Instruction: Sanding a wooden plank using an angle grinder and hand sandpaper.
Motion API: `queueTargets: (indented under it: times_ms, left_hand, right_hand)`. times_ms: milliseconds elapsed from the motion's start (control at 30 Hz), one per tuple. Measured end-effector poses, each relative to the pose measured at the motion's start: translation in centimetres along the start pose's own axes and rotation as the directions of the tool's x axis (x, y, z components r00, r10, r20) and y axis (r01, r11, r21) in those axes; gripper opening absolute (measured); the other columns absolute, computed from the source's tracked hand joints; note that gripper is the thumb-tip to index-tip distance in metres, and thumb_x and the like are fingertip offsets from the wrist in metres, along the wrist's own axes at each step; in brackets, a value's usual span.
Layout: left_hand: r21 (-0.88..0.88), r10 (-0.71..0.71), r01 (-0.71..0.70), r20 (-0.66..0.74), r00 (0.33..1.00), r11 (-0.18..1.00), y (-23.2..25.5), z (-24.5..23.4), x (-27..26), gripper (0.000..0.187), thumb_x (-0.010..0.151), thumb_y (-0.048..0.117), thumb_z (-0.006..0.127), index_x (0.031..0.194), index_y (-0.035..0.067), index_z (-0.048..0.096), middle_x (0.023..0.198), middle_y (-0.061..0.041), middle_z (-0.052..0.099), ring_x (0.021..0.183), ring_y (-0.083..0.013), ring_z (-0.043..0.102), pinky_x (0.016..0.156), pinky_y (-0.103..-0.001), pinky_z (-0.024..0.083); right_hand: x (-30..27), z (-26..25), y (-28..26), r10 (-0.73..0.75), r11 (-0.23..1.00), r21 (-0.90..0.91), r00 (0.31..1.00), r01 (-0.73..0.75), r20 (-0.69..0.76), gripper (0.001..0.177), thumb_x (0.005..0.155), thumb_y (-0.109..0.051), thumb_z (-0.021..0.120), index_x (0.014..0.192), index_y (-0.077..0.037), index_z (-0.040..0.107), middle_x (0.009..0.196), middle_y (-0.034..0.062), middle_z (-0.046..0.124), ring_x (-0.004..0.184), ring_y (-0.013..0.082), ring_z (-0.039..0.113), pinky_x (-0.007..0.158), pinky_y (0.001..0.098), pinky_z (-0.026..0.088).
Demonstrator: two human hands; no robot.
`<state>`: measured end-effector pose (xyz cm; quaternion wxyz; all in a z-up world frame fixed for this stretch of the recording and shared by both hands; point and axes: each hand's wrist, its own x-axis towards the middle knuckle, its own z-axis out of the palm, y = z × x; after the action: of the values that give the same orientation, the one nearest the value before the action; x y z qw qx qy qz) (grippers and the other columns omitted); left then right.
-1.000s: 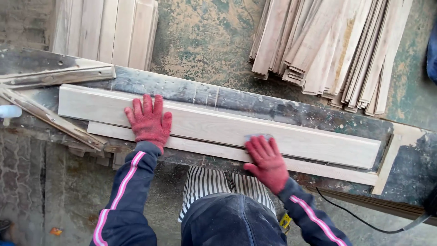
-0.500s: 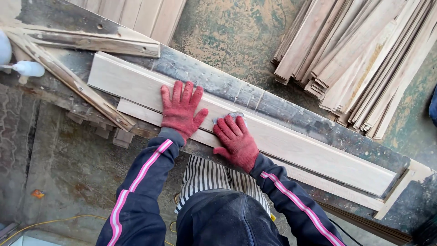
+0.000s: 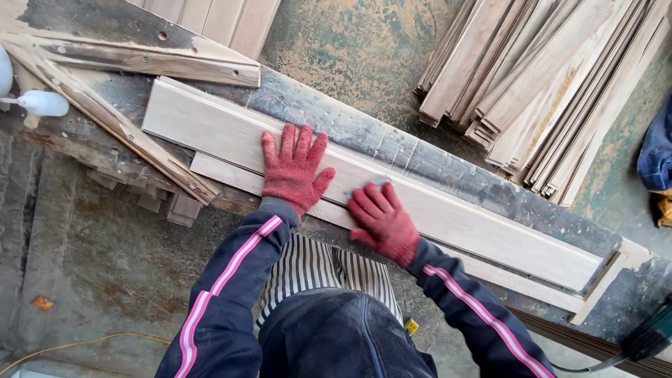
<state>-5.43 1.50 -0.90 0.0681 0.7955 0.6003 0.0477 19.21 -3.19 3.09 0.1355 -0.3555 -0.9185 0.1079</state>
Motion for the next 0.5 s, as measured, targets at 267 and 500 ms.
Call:
queueTargets:
  times_ms: [267,500]
  left_hand:
    - [-0.015,0.011,-0.010,0.059,0.998,1.000,-0.1,0.0,0.2,0.071,0.100,0.065,0.045,0.156,0.020,0.047,0.157,-0.019,0.045,0.150,-0.0428,0.032,0.120,-0.076,0.007]
    - [-0.011,-0.009,0.010,0.072,0.997,1.000,0.1,-0.1,0.0,0.071,0.100,0.066,0.045,0.154,0.020,0.049,0.157,-0.019,0.047,0.150,-0.0425,0.034,0.119,-0.076,0.007]
  right_hand:
    - [-10.9,-3.6,2.1,0.240,0.967,-0.106,0.965,-0.230,0.104,0.071,0.097,-0.069,0.038,0.139,-0.017,0.062,0.138,0.0102,0.063,0.134,0.0326,0.054,0.118,0.0555,0.037]
    - [-11.0,-1.9,0.2,0.462,0.883,-0.114,0.886,-0.455,0.042,0.080,0.096,-0.075,0.038,0.137,-0.009,0.060,0.137,0.0176,0.060,0.135,0.0393,0.050,0.119,0.0590,0.030]
